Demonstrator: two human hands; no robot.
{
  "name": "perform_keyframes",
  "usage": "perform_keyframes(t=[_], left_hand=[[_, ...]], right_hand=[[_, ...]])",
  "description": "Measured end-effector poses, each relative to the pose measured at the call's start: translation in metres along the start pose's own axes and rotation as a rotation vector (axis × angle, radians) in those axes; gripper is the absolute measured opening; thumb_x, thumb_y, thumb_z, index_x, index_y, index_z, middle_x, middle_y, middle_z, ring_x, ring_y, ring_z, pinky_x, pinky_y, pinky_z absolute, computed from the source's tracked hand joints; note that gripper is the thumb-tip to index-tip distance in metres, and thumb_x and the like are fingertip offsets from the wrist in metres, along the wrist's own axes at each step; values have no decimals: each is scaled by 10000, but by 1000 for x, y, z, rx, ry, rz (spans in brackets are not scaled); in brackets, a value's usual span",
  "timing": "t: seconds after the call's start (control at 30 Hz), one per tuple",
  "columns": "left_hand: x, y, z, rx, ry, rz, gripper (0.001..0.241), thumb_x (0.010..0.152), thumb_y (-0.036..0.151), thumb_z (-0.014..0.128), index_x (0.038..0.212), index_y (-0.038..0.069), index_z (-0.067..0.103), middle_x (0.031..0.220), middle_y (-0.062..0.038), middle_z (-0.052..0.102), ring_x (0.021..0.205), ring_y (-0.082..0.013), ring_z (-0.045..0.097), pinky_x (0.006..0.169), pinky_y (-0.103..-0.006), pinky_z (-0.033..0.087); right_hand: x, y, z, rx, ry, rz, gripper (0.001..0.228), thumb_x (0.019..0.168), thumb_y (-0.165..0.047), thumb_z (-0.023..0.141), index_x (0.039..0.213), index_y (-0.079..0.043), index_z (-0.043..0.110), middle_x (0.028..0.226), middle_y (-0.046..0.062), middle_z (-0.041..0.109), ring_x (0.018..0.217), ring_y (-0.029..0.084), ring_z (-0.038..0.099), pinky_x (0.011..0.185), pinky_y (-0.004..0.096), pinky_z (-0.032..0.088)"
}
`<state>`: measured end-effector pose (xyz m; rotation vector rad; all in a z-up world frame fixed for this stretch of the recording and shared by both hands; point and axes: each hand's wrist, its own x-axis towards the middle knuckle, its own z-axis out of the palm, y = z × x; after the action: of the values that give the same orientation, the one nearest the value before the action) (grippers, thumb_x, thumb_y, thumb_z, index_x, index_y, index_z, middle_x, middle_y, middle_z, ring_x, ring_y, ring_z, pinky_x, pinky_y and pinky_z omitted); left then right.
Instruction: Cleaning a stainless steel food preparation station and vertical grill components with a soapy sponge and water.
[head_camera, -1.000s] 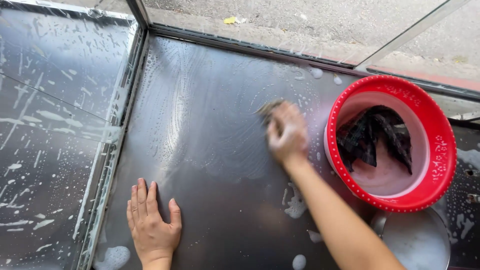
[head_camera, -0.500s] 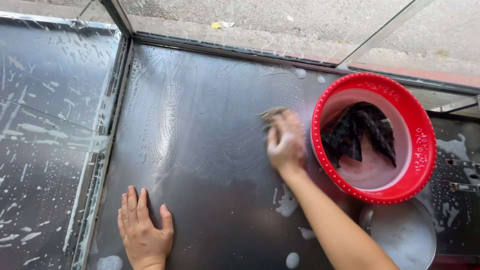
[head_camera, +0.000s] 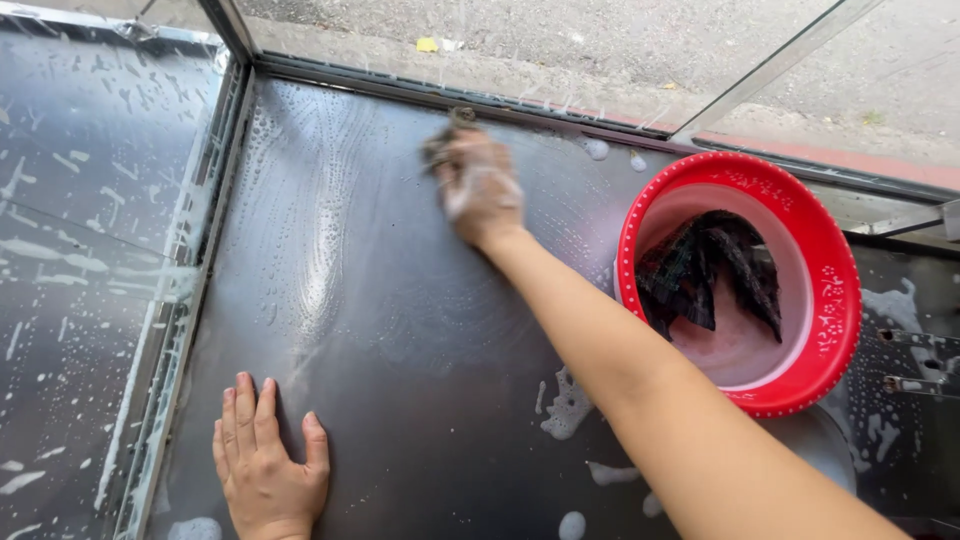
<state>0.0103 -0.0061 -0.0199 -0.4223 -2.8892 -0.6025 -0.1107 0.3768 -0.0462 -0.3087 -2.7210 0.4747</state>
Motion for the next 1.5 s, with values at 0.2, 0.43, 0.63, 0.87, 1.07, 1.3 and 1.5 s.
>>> perform_keyframes(t=[0.2,0.43,0.63,0.87,1.07,1.3,1.5], left_hand=[[0,0,2,-19,40,7,586,938,361,578,1446,70,556,1630,-128,452,1540,-289,395,1275,-488,289],[1,1,0,-19,30,-21,616,911,365,581,1456,82,543,1630,-125,436,1529,-287,386,1260,-488,285],[4,3,0,-8,16,-33,613,906,368,574,1450,89,545,1625,-118,429,1521,-273,380,1256,-478,276],[5,3,-1,0,10,-25,613,902,367,574,1446,88,540,1622,-122,425,1516,-271,377,1249,-472,274],[9,9,-8,-2,-7,-28,627,889,361,577,1448,81,524,1612,-120,414,1511,-282,357,1232,-483,263],[9,7,-10,22,-11,-33,620,891,352,569,1446,83,511,1607,-124,406,1504,-284,350,1229,-486,256],[10,11,-14,10,-4,-13,618,907,339,566,1459,71,491,1609,-126,410,1500,-298,362,1232,-486,257]], right_hand=[[-6,119,12,-282,433,987,378,1002,-348,573,1270,-82,585,1462,255,470,1410,443,341,1116,522,289],[30,88,14,-405,592,1219,608,1003,-388,501,1461,9,457,1590,226,355,1488,398,296,1240,496,215],[48,15,49,-267,248,771,646,1018,-372,449,1492,65,400,1588,270,329,1483,414,289,1228,465,197],[76,-68,72,-169,87,469,603,996,-347,477,1466,32,464,1547,220,422,1476,360,342,1238,438,224],[101,-115,77,17,-38,243,556,1007,-342,506,1474,-43,482,1579,160,429,1507,313,344,1264,404,225],[125,-158,89,169,-230,9,572,987,-366,485,1511,-141,436,1619,109,326,1507,272,256,1243,376,145],[22,-179,59,135,-182,-245,435,993,-312,586,1390,-132,579,1564,97,466,1497,312,390,1233,425,320]])
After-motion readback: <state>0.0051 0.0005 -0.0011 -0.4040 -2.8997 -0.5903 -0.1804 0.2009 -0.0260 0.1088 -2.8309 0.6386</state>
